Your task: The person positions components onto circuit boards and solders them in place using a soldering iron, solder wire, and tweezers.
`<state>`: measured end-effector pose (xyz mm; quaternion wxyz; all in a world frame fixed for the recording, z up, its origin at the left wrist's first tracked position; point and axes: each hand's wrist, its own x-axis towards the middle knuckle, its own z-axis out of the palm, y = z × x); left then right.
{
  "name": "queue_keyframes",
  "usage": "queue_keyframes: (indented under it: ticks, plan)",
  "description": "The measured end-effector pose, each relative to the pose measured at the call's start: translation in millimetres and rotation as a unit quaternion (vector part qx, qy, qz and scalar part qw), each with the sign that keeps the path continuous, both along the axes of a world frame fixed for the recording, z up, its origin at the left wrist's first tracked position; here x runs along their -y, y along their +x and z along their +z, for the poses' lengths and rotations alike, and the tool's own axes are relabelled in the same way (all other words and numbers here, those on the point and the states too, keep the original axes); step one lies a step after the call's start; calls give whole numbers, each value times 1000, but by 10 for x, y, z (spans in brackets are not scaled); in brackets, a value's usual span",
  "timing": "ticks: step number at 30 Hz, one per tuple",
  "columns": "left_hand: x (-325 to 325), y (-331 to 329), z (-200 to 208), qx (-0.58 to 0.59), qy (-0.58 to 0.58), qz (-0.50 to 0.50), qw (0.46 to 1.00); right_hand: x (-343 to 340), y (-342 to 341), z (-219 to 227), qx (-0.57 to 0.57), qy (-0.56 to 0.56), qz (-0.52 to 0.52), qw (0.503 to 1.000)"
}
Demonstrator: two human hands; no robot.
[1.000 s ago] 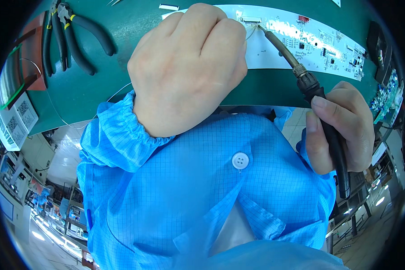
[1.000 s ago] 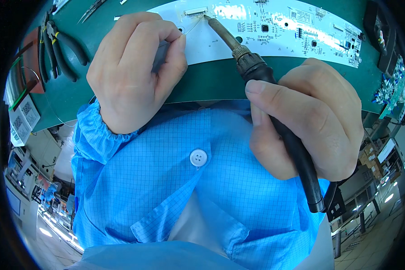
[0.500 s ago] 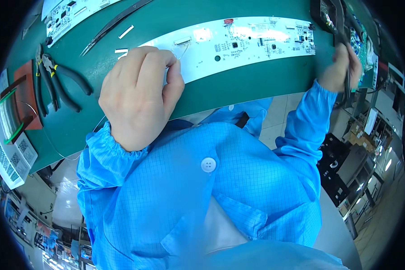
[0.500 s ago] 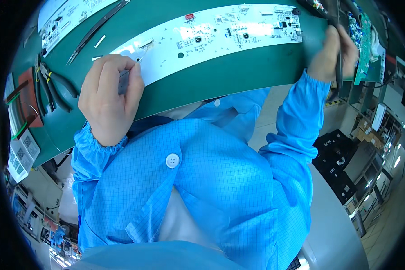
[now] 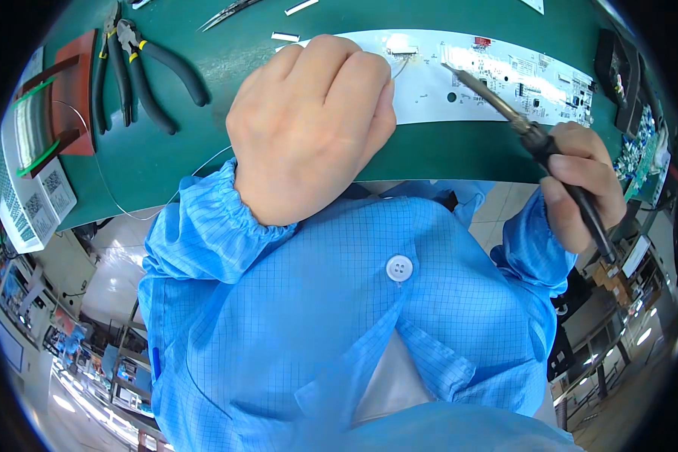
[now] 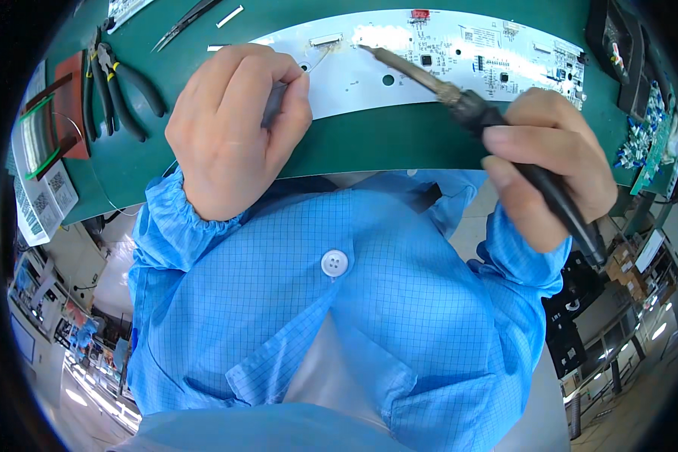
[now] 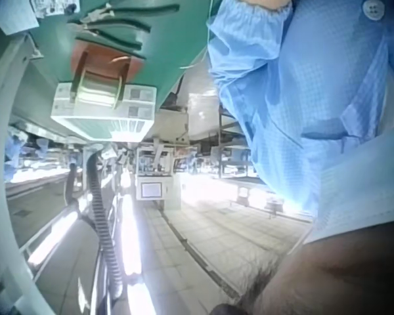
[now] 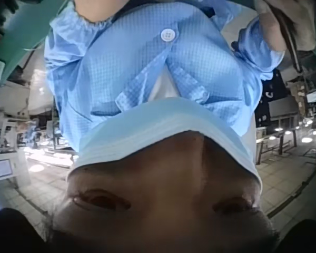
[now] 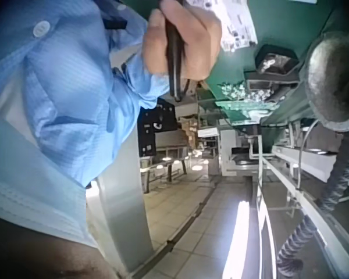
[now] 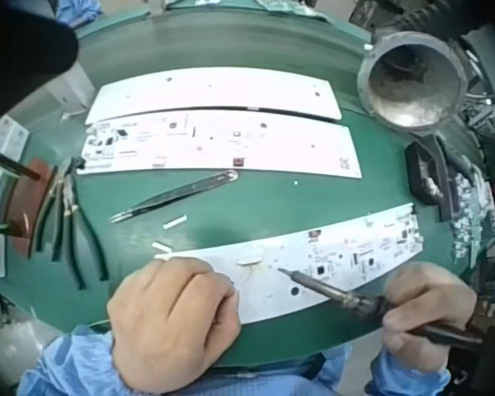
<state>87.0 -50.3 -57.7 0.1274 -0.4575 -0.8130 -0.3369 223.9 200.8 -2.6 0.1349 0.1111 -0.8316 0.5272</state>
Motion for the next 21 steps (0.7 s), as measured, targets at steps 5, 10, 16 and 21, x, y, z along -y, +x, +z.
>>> queue_keyframes:
  ticks: [5, 10, 16, 21]
  plan:
    - [-13, -7, 2, -6, -5, -6, 1000, 190, -113, 4, 16, 34, 13, 999]
    - [-8, 0, -11, -6, -17, -2, 1000, 271, -157, -47, 0, 45, 2, 999]
    - [-14, 0, -19, -6, -17, 0, 1000, 282, -166, -66, -15, 61, -3, 998]
    - [-7, -2, -13, 4, -19, 1, 1000, 280, -176, -91, -35, 79, 1, 996]
